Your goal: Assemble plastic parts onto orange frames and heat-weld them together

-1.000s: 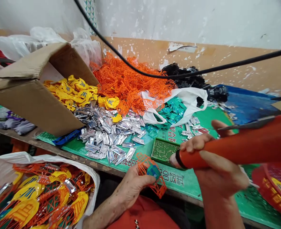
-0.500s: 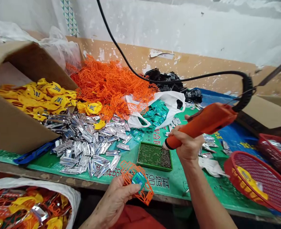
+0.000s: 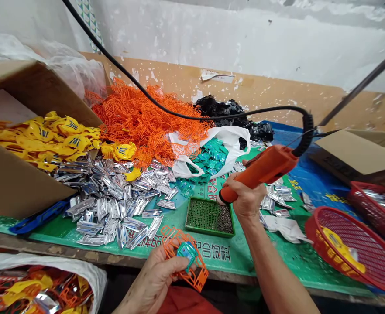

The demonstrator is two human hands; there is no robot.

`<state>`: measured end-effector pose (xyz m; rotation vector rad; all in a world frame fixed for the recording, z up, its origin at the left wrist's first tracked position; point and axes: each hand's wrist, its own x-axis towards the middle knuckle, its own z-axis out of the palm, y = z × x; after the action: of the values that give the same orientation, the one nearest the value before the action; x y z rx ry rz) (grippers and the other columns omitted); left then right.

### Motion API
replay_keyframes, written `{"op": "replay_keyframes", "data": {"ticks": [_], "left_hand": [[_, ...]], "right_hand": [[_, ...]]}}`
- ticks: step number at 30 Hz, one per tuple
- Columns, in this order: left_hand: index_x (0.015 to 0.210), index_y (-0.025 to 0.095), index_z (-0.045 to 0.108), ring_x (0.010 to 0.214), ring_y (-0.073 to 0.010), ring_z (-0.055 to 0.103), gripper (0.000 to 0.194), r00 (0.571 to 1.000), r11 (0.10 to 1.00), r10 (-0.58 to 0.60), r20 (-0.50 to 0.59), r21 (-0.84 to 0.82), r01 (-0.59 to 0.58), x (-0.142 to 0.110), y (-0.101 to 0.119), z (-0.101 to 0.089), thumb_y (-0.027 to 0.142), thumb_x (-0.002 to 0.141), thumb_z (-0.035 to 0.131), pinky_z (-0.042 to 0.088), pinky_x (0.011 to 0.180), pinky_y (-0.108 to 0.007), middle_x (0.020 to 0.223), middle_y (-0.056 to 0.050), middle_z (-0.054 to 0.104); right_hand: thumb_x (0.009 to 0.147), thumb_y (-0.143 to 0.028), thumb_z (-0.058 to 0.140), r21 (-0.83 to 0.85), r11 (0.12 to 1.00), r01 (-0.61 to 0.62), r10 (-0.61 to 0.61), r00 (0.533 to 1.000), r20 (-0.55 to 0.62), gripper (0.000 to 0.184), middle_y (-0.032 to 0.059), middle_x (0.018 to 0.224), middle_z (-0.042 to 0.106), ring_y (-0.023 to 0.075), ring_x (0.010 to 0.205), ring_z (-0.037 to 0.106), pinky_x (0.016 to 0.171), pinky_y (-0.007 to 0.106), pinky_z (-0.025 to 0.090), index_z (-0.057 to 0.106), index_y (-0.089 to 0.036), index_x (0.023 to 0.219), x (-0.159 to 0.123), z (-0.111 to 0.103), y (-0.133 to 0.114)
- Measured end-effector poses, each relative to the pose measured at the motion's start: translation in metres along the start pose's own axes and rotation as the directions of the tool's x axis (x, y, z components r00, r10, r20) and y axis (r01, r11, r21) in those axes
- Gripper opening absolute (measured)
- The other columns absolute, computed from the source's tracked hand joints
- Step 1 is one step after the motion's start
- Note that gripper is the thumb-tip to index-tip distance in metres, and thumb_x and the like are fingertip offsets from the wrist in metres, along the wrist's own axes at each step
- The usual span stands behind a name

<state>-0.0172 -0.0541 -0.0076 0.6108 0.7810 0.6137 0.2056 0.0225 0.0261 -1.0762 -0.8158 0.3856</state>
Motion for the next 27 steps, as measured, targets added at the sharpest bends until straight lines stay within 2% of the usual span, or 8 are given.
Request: {"op": "replay_keyframes", "data": {"ticks": [4,12,17,22,27], "left_hand": [[0.102,0.014,0.065,0.084,-0.0231,0.066,0.034,0.999,1.000,-0.014,-0.041,0.022,0.015,0.000,0.000,-0.001,0.021,0.069,0.070,0.050,0.082,-0.039,0.096,-0.010,0.071],[0.101,0.016,0.065,0.084,-0.0242,0.067,0.030,0.999,1.000,-0.009,-0.037,-0.024,0.008,0.000,0.000,0.001,0.017,0.071,0.068,0.052,0.082,-0.042,0.096,-0.009,0.071],[0.097,0.017,0.066,0.078,-0.0203,0.067,0.032,0.997,0.997,-0.016,-0.071,-0.076,0.011,0.001,0.002,0.002,0.019,0.067,0.074,0.054,0.081,-0.041,0.092,-0.006,0.071],[0.089,0.016,0.068,0.076,-0.0201,0.067,0.030,0.995,0.996,-0.010,-0.099,-0.092,0.001,0.000,0.007,0.007,0.021,0.061,0.078,0.055,0.073,-0.035,0.084,-0.005,0.072],[0.095,0.018,0.068,0.076,-0.0205,0.068,0.035,0.991,0.991,0.001,-0.134,-0.134,-0.019,0.001,0.005,0.004,0.019,0.062,0.078,0.055,0.075,-0.038,0.086,-0.005,0.073]], "right_hand": [[0.059,-0.019,0.071,-0.002,1.000,-0.001,0.001,1.000,-0.017,0.011,-0.0028,0.060,0.060,0.0139,0.053,0.053,0.058,0.034,0.046,0.062,-0.016,0.064,0.000,0.000,0.004],[0.059,-0.020,0.071,-0.017,1.000,-0.012,0.012,1.000,-0.016,0.011,-0.0023,0.059,0.060,0.0137,0.052,0.053,0.060,0.034,0.046,0.062,-0.015,0.059,0.000,0.000,0.005],[0.057,-0.020,0.073,-0.012,1.000,-0.016,0.016,1.000,-0.018,0.015,-0.0023,0.063,0.061,0.0150,0.057,0.056,0.063,0.034,0.047,0.063,-0.016,0.067,0.000,0.001,0.002],[0.058,-0.019,0.072,0.002,1.000,-0.019,0.019,1.000,-0.013,0.013,-0.0027,0.061,0.061,0.0145,0.055,0.055,0.061,0.034,0.047,0.061,-0.016,0.063,-0.001,0.002,0.002],[0.057,-0.016,0.071,0.078,0.997,-0.023,0.025,1.000,-0.018,0.016,-0.0044,0.058,0.059,0.0131,0.051,0.054,0.057,0.032,0.046,0.060,-0.016,0.067,0.003,0.001,-0.008]]}}
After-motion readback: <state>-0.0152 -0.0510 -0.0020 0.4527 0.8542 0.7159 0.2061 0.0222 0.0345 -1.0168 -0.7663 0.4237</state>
